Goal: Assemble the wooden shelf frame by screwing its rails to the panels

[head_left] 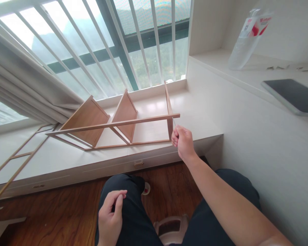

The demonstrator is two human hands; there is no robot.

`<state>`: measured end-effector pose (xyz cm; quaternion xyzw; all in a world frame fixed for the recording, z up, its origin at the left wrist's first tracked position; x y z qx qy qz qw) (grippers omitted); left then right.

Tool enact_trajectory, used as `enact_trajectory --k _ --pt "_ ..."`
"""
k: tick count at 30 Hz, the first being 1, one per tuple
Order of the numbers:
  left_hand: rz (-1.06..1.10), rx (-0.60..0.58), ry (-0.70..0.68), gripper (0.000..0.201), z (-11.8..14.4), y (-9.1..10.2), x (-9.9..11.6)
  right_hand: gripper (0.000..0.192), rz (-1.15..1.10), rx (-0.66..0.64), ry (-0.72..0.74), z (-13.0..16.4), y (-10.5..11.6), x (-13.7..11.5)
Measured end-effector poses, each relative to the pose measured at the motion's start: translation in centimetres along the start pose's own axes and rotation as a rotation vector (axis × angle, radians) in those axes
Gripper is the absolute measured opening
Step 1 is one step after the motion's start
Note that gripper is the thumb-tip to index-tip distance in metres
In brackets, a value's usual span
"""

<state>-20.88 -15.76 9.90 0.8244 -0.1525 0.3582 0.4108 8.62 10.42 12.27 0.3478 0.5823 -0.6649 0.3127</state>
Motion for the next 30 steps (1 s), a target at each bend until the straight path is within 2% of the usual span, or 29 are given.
enact_trajectory --k 13,20,26,30 --pt "0.008 0.021 -0.007 0.026 -0.1 0.3 0.2 0.046 -0.068 0.039 -0.033 0.3 -0.1 0.7" --pt "0.032 0.018 0.016 0.025 0.4 0.4 -0.7 0.042 -0.131 0.116 -0.071 0.9 -0.9 0.8" --pt "0.069 0.018 0.012 0.024 0.2 0.3 -0.6 0.043 -0.136 0.158 -0.047 0.8 -2.2 0.2" --pt "0.088 0.015 0.0 0.026 0.0 0.3 -0.1 0.045 -0.078 0.186 -0.009 0.3 -2.0 -0.4"
Point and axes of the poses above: each hand's wrist, its own z-axis away from the middle knuckle, its own y-axis out of the back of the hand, x = y × z, the point moved 10 cm from there along -z, towards the middle knuckle, and after that the axes turned 7 degrees about x, right-handed, at the moved point
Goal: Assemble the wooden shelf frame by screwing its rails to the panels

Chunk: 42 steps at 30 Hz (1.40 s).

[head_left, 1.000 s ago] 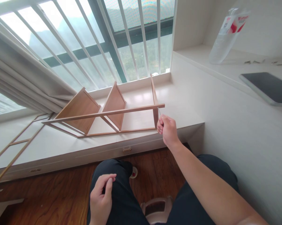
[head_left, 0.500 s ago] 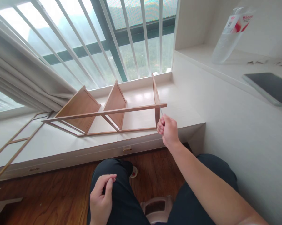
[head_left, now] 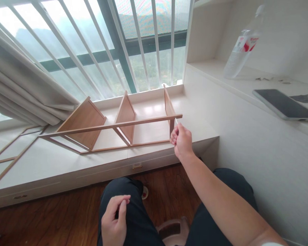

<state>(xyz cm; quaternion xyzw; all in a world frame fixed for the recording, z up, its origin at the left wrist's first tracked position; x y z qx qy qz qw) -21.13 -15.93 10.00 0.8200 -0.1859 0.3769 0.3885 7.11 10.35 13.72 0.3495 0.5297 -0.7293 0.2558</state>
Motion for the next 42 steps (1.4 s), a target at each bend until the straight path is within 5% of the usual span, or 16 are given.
enact_trajectory --k 9,16,26,33,37,42 --pt "0.075 -0.009 -0.019 0.022 -0.4 -0.4 -0.5 0.048 0.181 -0.034 0.114 -1.6 0.3 -1.1" --pt "0.137 -0.003 -0.034 0.021 -0.6 -0.8 0.1 0.05 0.575 0.017 0.429 -2.8 1.3 -3.7" --pt "0.156 -0.008 -0.013 0.026 -0.8 -1.1 0.1 0.04 0.095 -0.113 -0.086 -2.3 -0.4 -0.6" --pt "0.18 -0.022 -0.029 0.026 -1.1 -1.5 0.3 0.043 0.065 -0.089 -0.03 -2.1 0.1 -1.5" --pt "0.202 -0.02 0.025 0.027 -4.7 -4.1 -0.8 0.041 0.071 -0.122 0.003 -1.5 -0.1 -2.5" --pt "0.186 0.142 0.201 0.046 -13.7 -8.1 -5.0 0.041 0.184 -0.175 0.044 1.1 -0.5 -1.7"
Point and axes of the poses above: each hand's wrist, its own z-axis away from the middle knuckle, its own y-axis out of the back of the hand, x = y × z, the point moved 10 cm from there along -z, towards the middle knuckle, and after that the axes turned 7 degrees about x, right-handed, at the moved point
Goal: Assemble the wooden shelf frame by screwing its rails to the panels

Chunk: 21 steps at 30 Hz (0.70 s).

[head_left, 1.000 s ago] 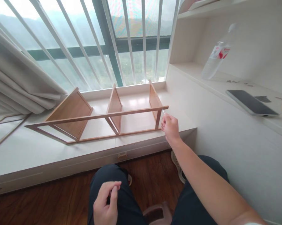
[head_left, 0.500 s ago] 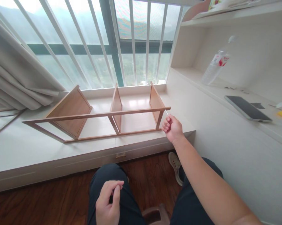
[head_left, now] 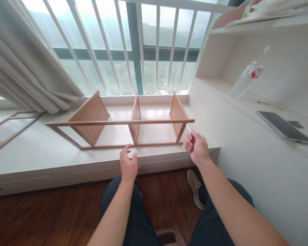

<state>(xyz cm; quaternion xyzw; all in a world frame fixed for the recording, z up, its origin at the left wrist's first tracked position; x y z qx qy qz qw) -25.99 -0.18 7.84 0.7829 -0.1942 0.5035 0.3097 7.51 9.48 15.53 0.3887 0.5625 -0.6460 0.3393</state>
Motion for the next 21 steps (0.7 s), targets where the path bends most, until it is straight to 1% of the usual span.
enact_trajectory --k 1,3,4,6,9,12,14,17,21 --pt "0.002 0.026 0.024 0.057 -1.7 -0.8 -0.6 0.042 0.033 -0.011 0.005 0.6 -0.4 0.4" --pt "0.018 0.038 0.046 0.067 -4.4 -2.3 -1.5 0.044 0.096 -0.045 0.014 1.7 -1.5 1.2" --pt "0.03 0.021 0.046 0.066 -5.4 -3.0 -1.6 0.045 0.123 -0.071 0.019 2.1 -2.2 1.6" --pt "0.051 -0.036 0.039 0.056 -6.4 -4.4 -1.7 0.047 0.173 -0.135 0.032 3.1 -4.1 2.1" --pt "0.063 -0.079 0.023 0.044 -6.3 -5.6 -1.3 0.05 0.231 -0.234 0.062 4.2 -7.5 2.7" --pt "0.056 -0.071 -0.001 0.041 -5.4 -6.1 -0.6 0.053 0.258 -0.314 0.077 4.9 -10.8 3.5" --pt "0.05 -0.081 -0.018 0.038 -4.7 -6.7 0.0 0.054 0.252 -0.339 0.067 4.8 -12.4 4.4" --pt "0.049 -0.111 -0.031 0.033 -3.8 -7.6 0.6 0.055 0.213 -0.347 0.019 4.3 -13.9 6.1" --pt "0.057 -0.154 -0.033 0.029 -3.0 -8.6 0.9 0.052 0.176 -0.329 -0.037 3.5 -14.2 7.6"
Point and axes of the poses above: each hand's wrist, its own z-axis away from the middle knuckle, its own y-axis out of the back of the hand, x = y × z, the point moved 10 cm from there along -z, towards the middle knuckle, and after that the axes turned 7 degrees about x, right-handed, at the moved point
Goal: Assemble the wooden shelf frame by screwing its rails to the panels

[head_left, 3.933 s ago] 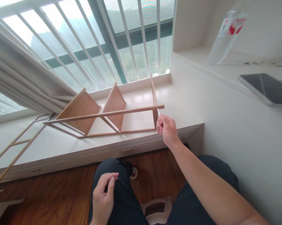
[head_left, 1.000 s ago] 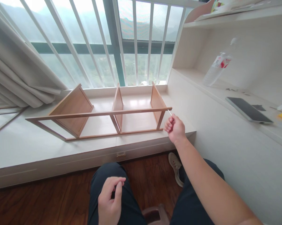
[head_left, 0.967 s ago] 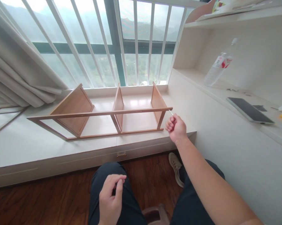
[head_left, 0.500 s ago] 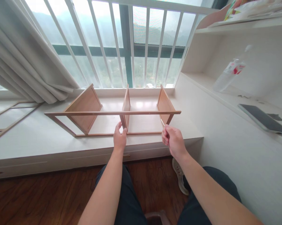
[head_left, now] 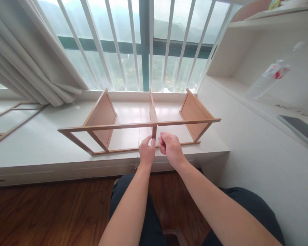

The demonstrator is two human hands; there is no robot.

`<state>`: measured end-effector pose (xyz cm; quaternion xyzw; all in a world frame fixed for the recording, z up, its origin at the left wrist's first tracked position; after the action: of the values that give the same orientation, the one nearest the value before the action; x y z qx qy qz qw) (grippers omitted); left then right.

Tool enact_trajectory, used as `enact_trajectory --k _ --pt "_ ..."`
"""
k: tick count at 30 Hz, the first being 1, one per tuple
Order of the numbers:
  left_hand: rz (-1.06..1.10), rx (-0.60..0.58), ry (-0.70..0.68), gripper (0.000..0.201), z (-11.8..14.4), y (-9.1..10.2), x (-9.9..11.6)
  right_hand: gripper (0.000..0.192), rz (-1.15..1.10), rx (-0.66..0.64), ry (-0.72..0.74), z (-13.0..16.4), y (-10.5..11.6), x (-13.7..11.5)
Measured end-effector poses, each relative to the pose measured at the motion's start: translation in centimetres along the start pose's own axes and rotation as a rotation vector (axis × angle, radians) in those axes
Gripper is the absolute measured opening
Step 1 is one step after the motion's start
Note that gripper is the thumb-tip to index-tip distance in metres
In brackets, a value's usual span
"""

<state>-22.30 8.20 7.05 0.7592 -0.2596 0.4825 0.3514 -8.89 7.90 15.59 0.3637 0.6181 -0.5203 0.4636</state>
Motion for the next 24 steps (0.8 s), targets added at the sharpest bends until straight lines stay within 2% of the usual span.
enact_trajectory --k 8,18,24 --pt "0.033 -0.006 -0.001 0.027 0.5 -0.8 0.5 0.051 0.003 0.082 -0.012 -0.5 1.9 0.8" --pt "0.068 0.039 0.031 0.028 0.5 -0.9 0.5 0.053 0.031 0.067 0.022 -0.4 1.4 0.4" --pt "0.08 0.051 0.042 0.028 0.5 -0.9 0.3 0.054 0.051 0.083 0.018 -0.6 1.8 1.0"
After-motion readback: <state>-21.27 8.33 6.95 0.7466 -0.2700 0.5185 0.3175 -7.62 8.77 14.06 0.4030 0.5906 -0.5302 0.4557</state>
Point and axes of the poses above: each hand's wrist, its own z-axis away from the middle knuckle, its own y-axis out of the back of the hand, x = y × z, the point moved 10 cm from there along -z, towards the middle knuckle, and after that the axes turned 7 degrees about x, right-handed, at the moved point
